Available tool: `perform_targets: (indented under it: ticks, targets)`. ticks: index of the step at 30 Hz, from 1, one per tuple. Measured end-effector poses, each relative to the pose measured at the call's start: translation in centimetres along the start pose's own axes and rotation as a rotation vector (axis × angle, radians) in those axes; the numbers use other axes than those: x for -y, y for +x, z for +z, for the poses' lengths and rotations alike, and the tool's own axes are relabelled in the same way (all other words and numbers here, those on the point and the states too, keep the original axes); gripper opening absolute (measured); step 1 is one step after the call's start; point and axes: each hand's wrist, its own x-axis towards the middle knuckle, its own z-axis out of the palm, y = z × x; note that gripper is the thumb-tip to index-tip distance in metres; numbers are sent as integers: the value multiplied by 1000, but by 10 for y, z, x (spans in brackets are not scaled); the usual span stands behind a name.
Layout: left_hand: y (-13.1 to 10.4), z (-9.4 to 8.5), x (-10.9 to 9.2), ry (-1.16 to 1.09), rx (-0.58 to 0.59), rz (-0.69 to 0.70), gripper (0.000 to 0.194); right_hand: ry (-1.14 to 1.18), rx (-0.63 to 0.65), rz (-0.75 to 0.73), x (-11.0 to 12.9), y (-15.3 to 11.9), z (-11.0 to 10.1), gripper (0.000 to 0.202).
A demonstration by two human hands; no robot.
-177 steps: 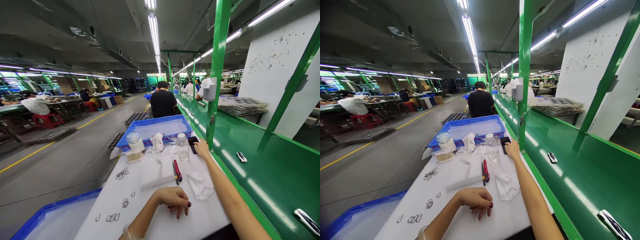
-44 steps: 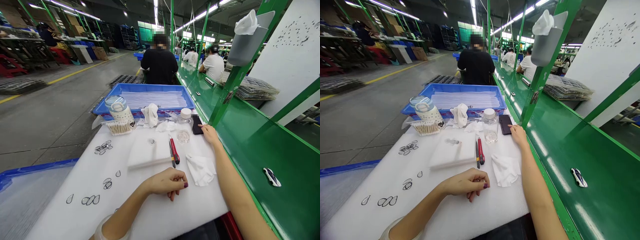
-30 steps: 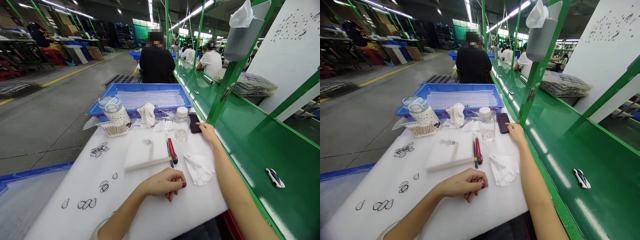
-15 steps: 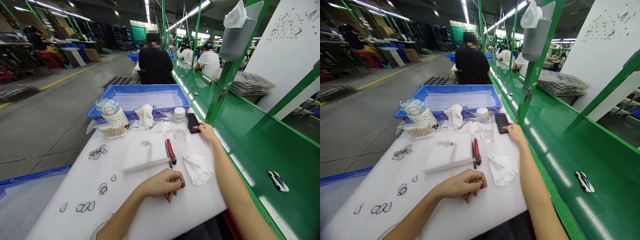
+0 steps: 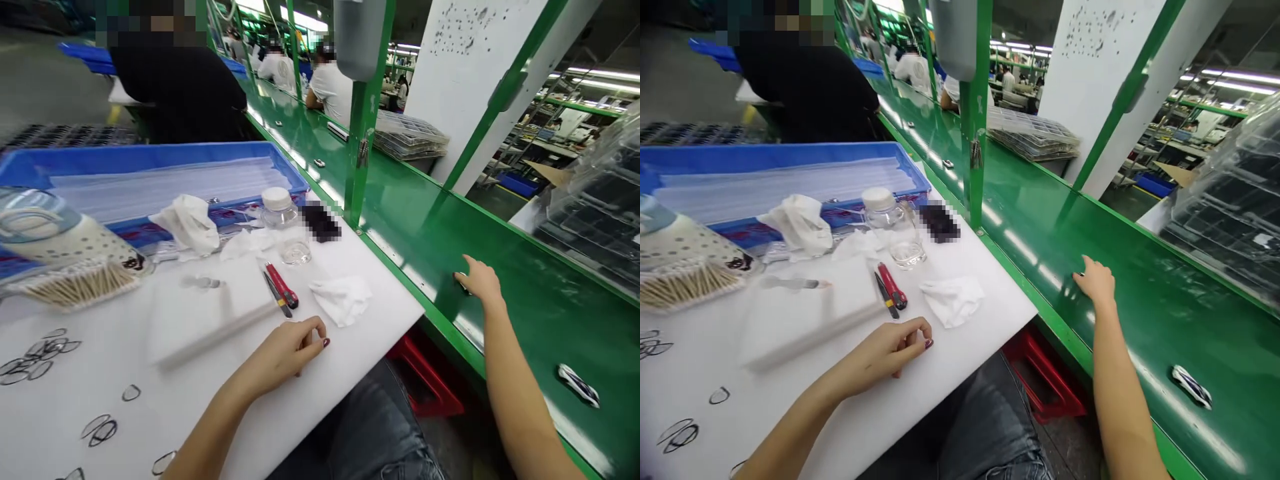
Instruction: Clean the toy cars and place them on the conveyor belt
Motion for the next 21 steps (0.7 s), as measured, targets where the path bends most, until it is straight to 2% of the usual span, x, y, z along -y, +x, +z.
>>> perform_targets:
  ticks: [2, 3, 5, 6, 8, 9, 10, 11, 13, 14, 16, 17, 18, 19, 20, 21]
  targets:
    - [-1, 3, -5, 132, -21, 11, 26, -44, -4, 104, -42, -11, 2, 71]
    - [-1, 4, -7, 173, -32, 12, 25, -53, -5, 122, -54, -14, 3, 71]
    - [-4, 4, -10, 172, -42, 14, 24, -55, -22, 116, -58, -17, 6, 67]
    - [-6, 2, -10, 134, -34, 19, 26, -55, -40, 106, -50, -17, 8, 65]
    - [-12, -4, -8, 36, 6, 21, 32, 7, -80, 1, -14, -24, 13, 62]
    - [-17, -8, -6, -6, 26, 14, 36, 67, -80, -104, 12, -32, 16, 60]
    - [-21, -13, -3, -37, 37, -3, 40, 191, -66, -297, 41, -45, 21, 58]
    - [-26, -17, 0, -53, 33, -26, 44, 332, 7, -556, 72, -61, 26, 55]
    - [-34, -24, 6, -57, -17, -74, 48, 524, 294, -1058, 133, -99, 39, 47]
    - [-36, -26, 10, -51, -49, -94, 48, 545, 467, -1255, 160, -118, 45, 45]
    - [-39, -28, 15, -26, -103, -134, 47, 531, 637, -1485, 200, -140, 54, 37]
    - [-39, -27, 17, -13, -123, -149, 46, 560, 706, -1526, 213, -142, 57, 29]
    - [-38, -26, 18, -1, -138, -159, 44, 620, 709, -1488, 223, -136, 58, 22]
    - [-37, -25, 18, 16, -151, -163, 42, 698, 665, -1391, 229, -123, 59, 18]
    - [-35, -25, 17, 36, -163, -162, 40, 781, 582, -1254, 235, -103, 61, 18]
    - [-34, -24, 16, 57, -175, -159, 39, 846, 414, -1041, 240, -79, 63, 19]
